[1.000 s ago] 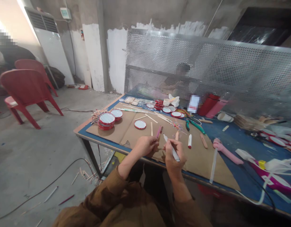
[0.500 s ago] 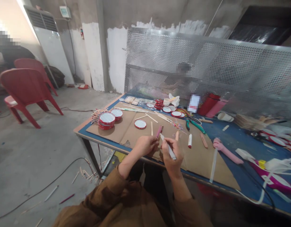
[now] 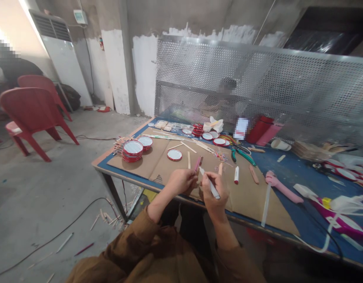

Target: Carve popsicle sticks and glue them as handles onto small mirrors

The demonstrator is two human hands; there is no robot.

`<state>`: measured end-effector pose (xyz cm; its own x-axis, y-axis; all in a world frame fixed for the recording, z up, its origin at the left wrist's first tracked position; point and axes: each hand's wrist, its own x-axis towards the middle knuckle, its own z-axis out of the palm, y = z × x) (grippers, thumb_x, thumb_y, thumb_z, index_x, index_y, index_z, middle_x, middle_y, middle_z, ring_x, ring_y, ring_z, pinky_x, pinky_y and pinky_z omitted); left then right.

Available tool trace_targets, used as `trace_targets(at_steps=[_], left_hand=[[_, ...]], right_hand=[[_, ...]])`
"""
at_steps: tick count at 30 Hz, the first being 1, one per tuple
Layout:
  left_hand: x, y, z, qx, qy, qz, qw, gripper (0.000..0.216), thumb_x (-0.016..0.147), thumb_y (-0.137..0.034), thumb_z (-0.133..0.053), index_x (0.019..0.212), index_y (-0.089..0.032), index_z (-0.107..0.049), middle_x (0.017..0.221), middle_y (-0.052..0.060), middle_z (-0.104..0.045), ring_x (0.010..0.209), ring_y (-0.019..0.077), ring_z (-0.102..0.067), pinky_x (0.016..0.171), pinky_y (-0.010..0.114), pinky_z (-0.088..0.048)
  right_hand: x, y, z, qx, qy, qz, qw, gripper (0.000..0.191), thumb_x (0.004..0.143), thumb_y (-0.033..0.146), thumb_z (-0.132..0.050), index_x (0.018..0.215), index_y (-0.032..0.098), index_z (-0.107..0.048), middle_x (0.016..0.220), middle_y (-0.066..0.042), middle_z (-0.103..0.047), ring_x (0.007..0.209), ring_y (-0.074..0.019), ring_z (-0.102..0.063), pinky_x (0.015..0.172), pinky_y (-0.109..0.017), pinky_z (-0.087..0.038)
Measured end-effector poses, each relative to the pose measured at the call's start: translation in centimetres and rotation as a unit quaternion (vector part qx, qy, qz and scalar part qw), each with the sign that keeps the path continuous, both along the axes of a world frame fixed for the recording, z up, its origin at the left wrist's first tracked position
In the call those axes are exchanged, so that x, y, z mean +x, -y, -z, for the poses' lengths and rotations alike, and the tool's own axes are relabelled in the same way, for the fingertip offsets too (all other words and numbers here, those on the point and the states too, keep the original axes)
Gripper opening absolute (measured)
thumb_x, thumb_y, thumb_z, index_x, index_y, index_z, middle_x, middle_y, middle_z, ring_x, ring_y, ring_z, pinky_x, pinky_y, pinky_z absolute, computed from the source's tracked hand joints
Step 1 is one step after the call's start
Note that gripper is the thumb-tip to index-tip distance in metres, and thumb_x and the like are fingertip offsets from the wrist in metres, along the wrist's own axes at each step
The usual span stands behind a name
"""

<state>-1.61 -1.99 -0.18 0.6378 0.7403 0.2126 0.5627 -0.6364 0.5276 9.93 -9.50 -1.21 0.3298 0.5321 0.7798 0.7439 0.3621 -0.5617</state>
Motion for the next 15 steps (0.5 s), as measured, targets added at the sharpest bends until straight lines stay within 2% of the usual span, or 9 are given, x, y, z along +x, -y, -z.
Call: trace_targets(at_steps=[15], left_hand=[[0.03,-0.09,0.22,0.004,0.004,-0.001,1.0,0.023,0.087,-0.032,-0.044,0.082,-0.022,-0.064,0.08,0.003,-0.069,0.073,0.015,-0.06,0.06,0.02,-0.035]], right_hand=[[-0.13,0.06,-0.27,-0.008,0.018,0.02,1.0,0.01,0.084,0.025,-0.051,0.082,0.018,-0.058,0.067,0.001,-0.061,0.059,-0.0115,-0.058,0.06,-0.023,-0.048]])
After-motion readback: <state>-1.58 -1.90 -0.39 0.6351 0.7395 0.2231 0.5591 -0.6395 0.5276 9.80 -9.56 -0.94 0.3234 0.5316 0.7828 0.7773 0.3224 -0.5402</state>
